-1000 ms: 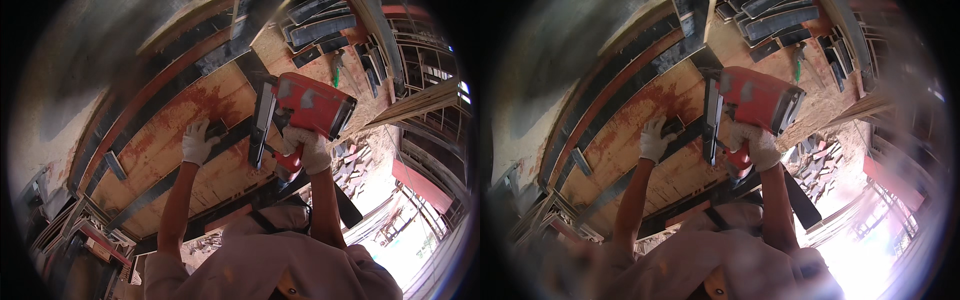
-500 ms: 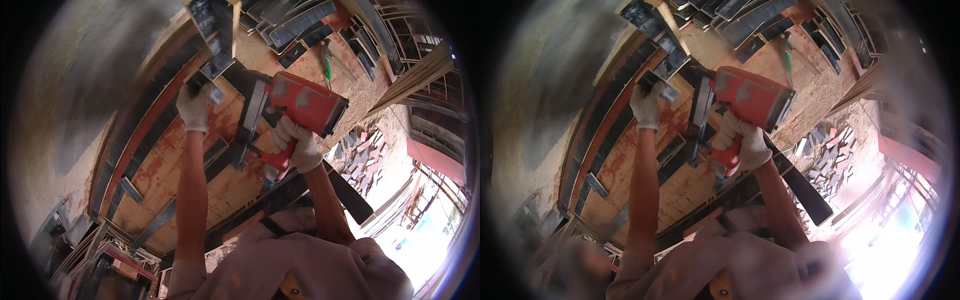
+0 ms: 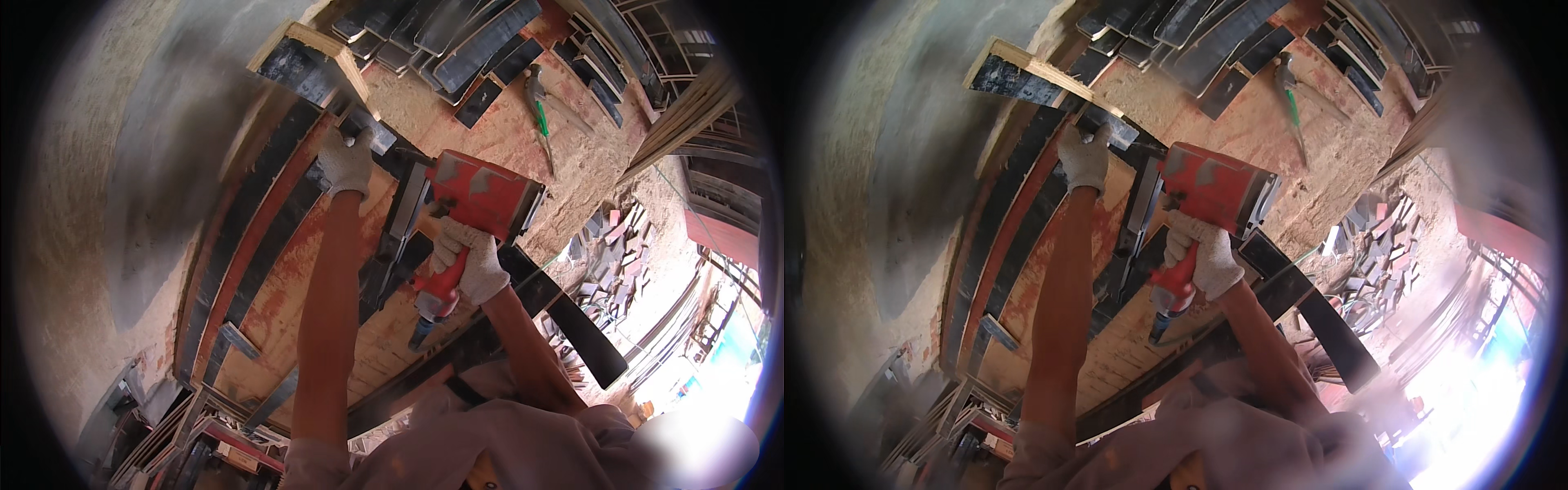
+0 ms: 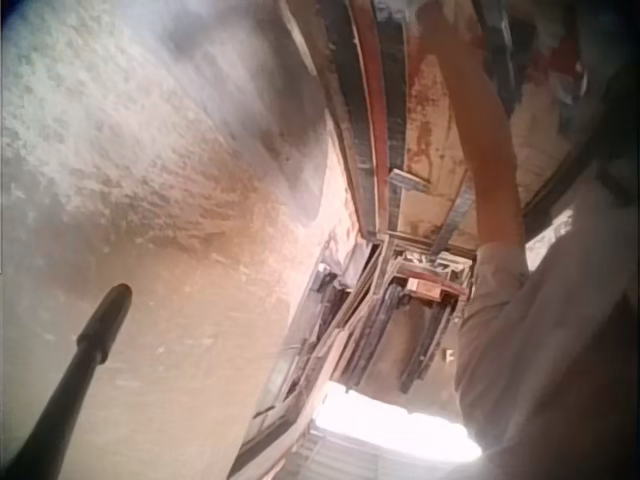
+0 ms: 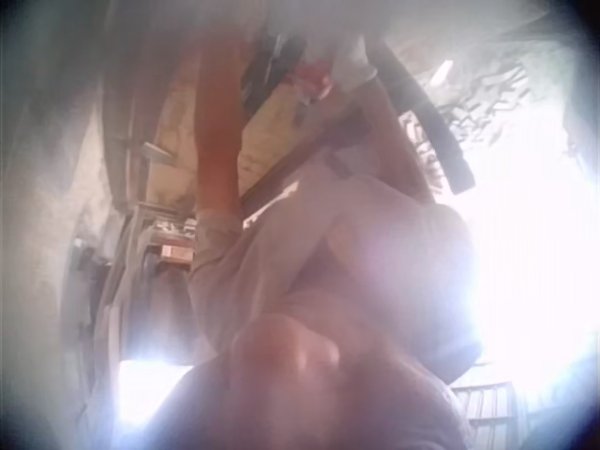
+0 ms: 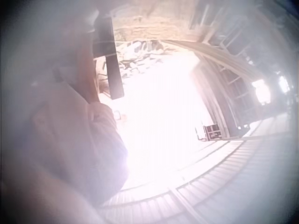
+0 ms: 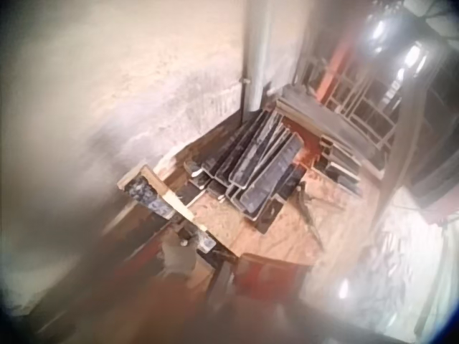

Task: The person assembles a wooden frame by positioning dark wooden strips onto a plywood base and securing them with a red pneumatic nail gun. The person repeatedly picks up strips, aligns them along the edges, and fastens them in place.

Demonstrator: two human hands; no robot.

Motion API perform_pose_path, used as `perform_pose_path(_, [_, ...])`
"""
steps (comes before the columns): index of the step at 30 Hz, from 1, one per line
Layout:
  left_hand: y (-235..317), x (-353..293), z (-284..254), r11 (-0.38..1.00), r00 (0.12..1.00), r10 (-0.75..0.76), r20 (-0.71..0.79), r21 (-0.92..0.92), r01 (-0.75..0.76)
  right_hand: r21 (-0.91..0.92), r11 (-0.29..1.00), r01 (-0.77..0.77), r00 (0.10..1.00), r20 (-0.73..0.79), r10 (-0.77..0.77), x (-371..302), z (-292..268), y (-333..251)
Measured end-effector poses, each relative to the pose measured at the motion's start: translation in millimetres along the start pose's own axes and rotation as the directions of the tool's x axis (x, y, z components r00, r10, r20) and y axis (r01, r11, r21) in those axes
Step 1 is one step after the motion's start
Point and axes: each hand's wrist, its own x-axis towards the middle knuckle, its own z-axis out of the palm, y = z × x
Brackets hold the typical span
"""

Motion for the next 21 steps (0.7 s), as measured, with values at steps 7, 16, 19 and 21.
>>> perform_pose_path(7, [-24, 10, 11, 1.0, 1.0, 0.006, -0.022, 0.009, -0.006, -0.083, 0.996, 0.032, 0.999, -0.017, -0.033, 5, 17, -4])
perform_pose_path(16, [29, 7, -12, 0.976, 0.993, 0.079, -0.084, 0.209, -0.06, -0.035, 0.998, 0.046, 0.992, -0.114, -0.05, 42, 7, 9])
perform_pose_path(19, [21, 21, -19, 0.965, 0.995, 0.01, 0.096, 0.258, -0.035, -0.009, 0.999, 0.032, 0.991, -0.133, -0.033, 55, 3, 16])
perform_pose_path(21, [14, 24, -14, 0.98, 0.985, -0.015, 0.17, 0.2, -0.02, 0.009, 0.999, 0.032, 0.992, -0.123, -0.031, 66, -2, 23])
